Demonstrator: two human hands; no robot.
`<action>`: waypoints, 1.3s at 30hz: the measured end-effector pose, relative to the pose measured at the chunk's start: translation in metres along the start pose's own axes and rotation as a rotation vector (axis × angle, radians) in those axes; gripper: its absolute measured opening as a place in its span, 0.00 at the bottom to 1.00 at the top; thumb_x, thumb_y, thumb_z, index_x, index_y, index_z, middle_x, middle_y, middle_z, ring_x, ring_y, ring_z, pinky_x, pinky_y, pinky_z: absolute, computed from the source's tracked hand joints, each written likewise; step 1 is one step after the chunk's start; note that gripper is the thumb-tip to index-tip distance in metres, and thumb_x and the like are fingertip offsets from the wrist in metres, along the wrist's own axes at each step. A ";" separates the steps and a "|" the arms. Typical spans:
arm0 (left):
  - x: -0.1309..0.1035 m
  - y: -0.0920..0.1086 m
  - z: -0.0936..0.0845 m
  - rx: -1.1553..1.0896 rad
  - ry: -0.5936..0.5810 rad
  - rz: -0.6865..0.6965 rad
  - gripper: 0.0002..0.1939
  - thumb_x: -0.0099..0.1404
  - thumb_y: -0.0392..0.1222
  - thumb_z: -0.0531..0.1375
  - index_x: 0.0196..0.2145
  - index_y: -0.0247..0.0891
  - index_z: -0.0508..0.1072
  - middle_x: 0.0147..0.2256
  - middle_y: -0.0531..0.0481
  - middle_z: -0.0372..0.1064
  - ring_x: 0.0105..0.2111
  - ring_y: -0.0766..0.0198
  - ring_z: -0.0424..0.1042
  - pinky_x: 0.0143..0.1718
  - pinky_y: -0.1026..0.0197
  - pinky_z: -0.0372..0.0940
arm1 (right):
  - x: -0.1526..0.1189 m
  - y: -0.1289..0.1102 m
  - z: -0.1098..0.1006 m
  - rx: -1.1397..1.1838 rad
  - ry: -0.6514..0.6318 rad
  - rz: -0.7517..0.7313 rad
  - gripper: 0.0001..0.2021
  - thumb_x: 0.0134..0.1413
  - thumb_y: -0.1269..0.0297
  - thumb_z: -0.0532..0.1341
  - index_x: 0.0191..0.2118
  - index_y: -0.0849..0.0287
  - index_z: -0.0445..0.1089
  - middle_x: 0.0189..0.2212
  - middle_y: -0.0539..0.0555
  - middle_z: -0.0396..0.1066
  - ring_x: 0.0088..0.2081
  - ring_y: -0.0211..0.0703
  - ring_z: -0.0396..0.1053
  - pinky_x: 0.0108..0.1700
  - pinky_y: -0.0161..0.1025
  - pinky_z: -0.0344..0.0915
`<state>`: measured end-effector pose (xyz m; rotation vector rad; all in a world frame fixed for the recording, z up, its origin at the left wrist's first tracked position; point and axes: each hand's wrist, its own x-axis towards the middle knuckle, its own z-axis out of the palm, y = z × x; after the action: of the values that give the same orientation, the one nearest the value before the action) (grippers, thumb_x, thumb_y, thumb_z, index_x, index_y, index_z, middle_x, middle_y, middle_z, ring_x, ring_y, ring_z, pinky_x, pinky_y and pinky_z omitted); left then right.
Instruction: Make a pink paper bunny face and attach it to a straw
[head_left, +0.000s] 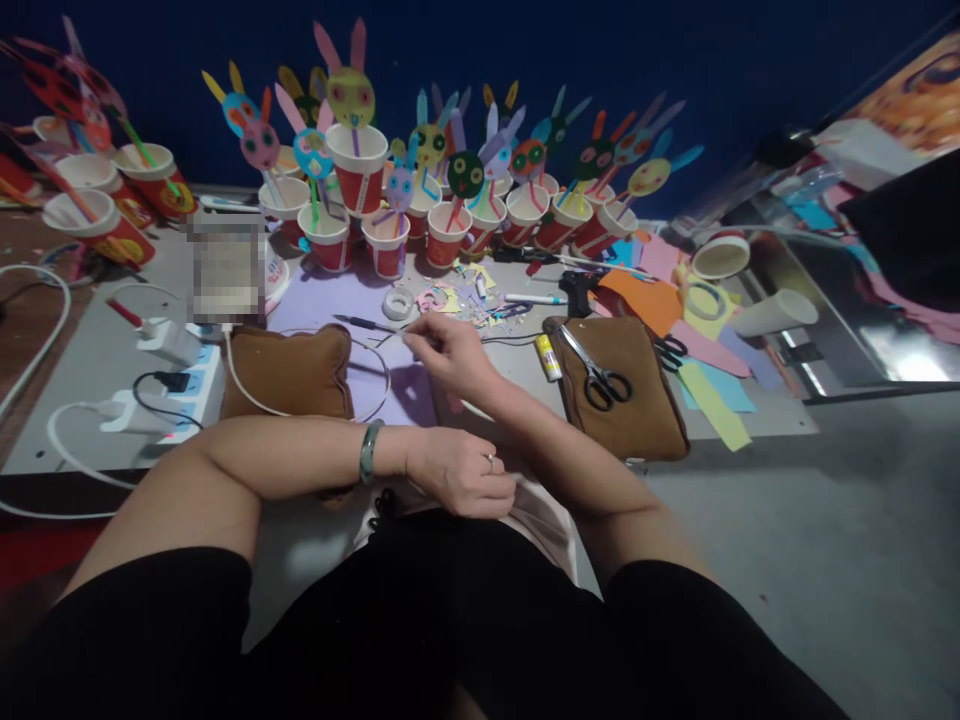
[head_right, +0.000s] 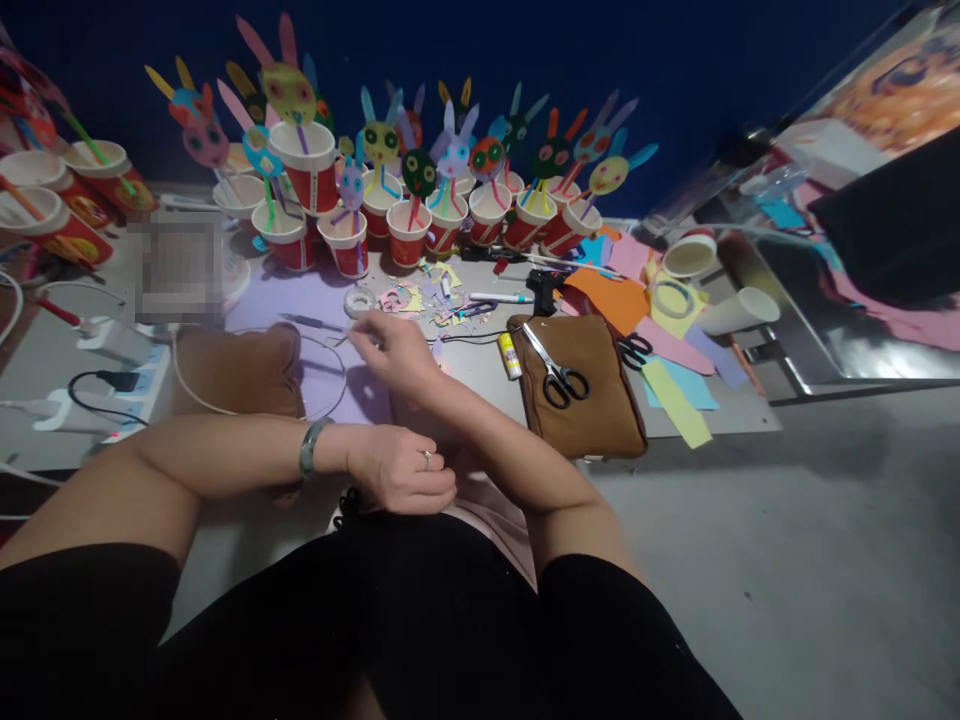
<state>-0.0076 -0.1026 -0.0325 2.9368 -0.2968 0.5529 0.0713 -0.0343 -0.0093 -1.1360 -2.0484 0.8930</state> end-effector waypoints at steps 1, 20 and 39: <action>-0.001 -0.001 0.001 -0.026 0.000 -0.035 0.15 0.75 0.40 0.52 0.35 0.43 0.76 0.33 0.49 0.76 0.28 0.67 0.70 0.28 0.60 0.61 | -0.007 0.003 -0.011 0.040 0.062 -0.011 0.10 0.63 0.59 0.60 0.38 0.60 0.74 0.30 0.51 0.76 0.29 0.36 0.67 0.34 0.34 0.62; -0.009 -0.022 0.011 -0.047 0.153 -0.708 0.24 0.80 0.48 0.39 0.45 0.36 0.72 0.35 0.48 0.79 0.31 0.63 0.72 0.42 0.57 0.64 | -0.154 0.048 -0.083 0.356 0.410 0.092 0.09 0.54 0.57 0.70 0.36 0.57 0.74 0.25 0.49 0.74 0.22 0.35 0.68 0.24 0.33 0.64; 0.001 -0.013 -0.008 -0.305 0.119 -0.635 0.27 0.79 0.55 0.36 0.40 0.39 0.69 0.28 0.49 0.72 0.29 0.61 0.69 0.35 0.59 0.64 | -0.154 0.020 -0.070 0.353 0.487 0.078 0.09 0.61 0.56 0.65 0.35 0.54 0.77 0.23 0.50 0.70 0.19 0.35 0.63 0.18 0.35 0.59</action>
<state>-0.0064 -0.0884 -0.0265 2.4847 0.5042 0.5179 0.2020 -0.1435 -0.0144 -1.1090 -1.4003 0.8701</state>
